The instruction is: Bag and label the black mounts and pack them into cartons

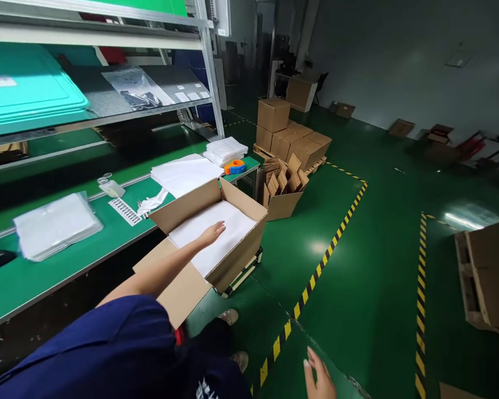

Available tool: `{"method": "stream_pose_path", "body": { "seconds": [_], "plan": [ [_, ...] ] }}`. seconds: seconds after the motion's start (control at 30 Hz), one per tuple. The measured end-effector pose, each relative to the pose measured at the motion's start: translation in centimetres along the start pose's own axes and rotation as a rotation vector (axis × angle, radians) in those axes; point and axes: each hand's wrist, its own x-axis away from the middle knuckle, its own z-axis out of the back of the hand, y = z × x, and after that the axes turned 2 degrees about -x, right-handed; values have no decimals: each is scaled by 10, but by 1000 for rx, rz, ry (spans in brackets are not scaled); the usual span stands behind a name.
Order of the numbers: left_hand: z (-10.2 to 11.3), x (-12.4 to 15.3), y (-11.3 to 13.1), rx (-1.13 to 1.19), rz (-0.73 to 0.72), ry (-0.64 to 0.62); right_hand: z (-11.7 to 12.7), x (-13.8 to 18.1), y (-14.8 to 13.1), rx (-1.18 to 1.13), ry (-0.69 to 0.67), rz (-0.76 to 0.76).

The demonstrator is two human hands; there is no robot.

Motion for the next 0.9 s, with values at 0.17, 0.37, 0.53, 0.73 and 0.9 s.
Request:
{"method": "stream_pose_path", "body": {
  "seconds": [0.17,0.37,0.53,0.73,0.9],
  "plan": [
    [3,28,19,209,4,-57,-5,-70,-79,9,-85,253],
    [-13,10,58,301,-20,-292,4,-164,-99,113,-198,372],
    [-22,-35,88,239,-102,-315,25,-265,-77,185,-273,324],
    [-32,-66,111,113,61,-229,9,-404,-108,285,-451,316],
    [-42,-86,131,171,312,-126,-38,-542,-195,650,-665,560]
  ]
}}
